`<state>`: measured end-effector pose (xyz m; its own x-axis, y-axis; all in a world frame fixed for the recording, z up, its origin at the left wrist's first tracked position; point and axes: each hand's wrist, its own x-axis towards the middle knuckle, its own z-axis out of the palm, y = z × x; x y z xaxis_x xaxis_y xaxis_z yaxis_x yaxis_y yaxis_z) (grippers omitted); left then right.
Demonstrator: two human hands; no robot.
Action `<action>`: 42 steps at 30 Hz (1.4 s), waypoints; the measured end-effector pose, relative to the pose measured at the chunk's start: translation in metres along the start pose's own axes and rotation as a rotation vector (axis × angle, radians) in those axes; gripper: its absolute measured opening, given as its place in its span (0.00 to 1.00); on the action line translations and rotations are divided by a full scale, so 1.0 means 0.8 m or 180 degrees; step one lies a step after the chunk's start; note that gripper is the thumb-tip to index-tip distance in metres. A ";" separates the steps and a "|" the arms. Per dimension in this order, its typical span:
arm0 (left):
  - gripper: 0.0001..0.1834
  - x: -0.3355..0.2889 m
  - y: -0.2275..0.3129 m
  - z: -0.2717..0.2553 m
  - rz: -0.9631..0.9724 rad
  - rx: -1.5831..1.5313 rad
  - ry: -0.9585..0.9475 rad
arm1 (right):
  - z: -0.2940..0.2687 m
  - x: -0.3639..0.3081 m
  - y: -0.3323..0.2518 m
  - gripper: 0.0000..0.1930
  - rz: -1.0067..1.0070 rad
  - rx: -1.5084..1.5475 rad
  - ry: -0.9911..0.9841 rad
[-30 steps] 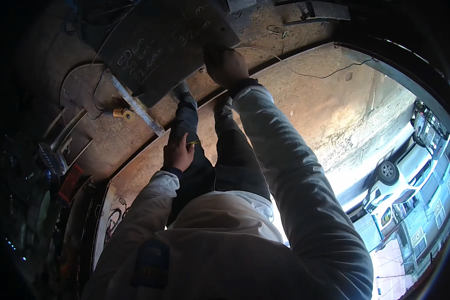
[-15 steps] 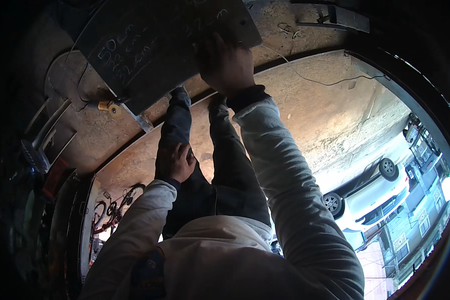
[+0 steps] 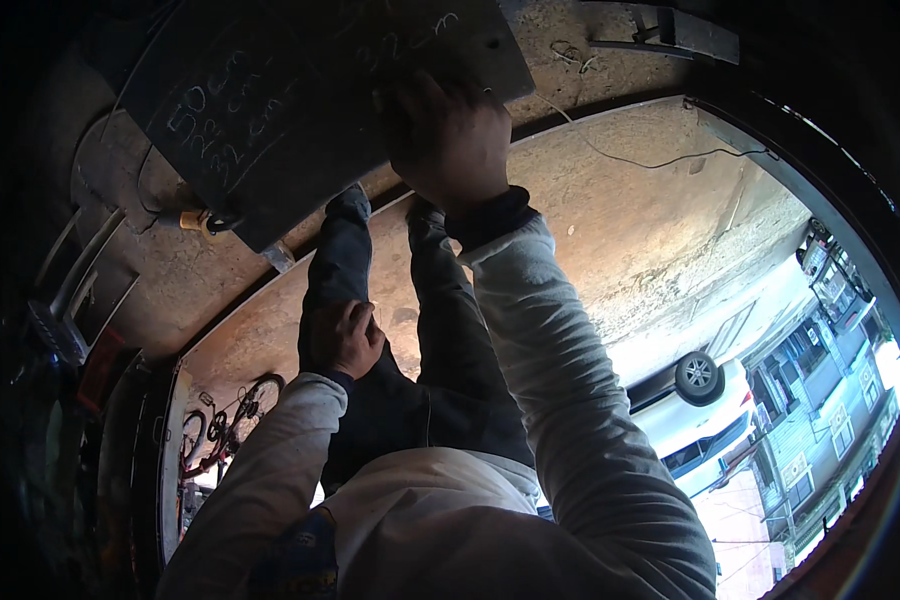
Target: The person measures a metal component using a tape measure and writes dimensions on a metal plate with a piece of chalk.
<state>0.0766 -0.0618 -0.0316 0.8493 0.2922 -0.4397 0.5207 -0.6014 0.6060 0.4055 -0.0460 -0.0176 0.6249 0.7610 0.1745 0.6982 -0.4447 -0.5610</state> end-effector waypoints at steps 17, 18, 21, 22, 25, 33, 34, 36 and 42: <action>0.11 0.000 -0.004 -0.002 0.0077 0.0067 -0.0108 | -0.001 0.000 -0.002 0.05 -0.0010 -0.0035 -0.0011; 0.11 0.001 -0.004 -0.002 0.0095 0.0085 -0.0090 | 0.001 0.001 0.000 0.04 0.0046 -0.0050 0.0004; 0.10 0.003 -0.003 -0.005 0.0103 0.0114 -0.0123 | -0.001 0.002 0.001 0.04 0.0157 0.0024 0.0018; 0.10 0.004 -0.002 -0.008 0.0093 0.0128 -0.0174 | -0.002 0.002 0.001 0.04 0.0211 0.0116 0.0018; 0.13 0.006 0.002 -0.015 0.0006 0.0045 -0.0296 | -0.011 -0.003 0.003 0.05 -0.0070 0.0133 -0.0218; 0.12 0.004 -0.001 -0.012 0.0008 0.0169 -0.0323 | -0.031 -0.001 0.013 0.03 0.0340 0.0943 0.0026; 0.13 0.003 -0.001 -0.011 -0.0013 0.0173 -0.0357 | -0.033 -0.001 0.017 0.03 0.0323 0.0764 0.0080; 0.13 0.001 -0.001 -0.010 -0.0007 0.0145 -0.0375 | -0.029 -0.005 0.024 0.03 0.0122 0.0613 0.0014; 0.11 -0.004 -0.011 0.008 0.0030 0.0018 -0.0228 | -0.024 0.001 0.029 0.06 -0.0397 -0.0153 -0.0013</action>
<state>0.0687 -0.0626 -0.0399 0.8456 0.2325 -0.4805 0.5120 -0.6080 0.6068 0.4290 -0.0651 -0.0151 0.5309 0.8136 0.2370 0.7863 -0.3687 -0.4958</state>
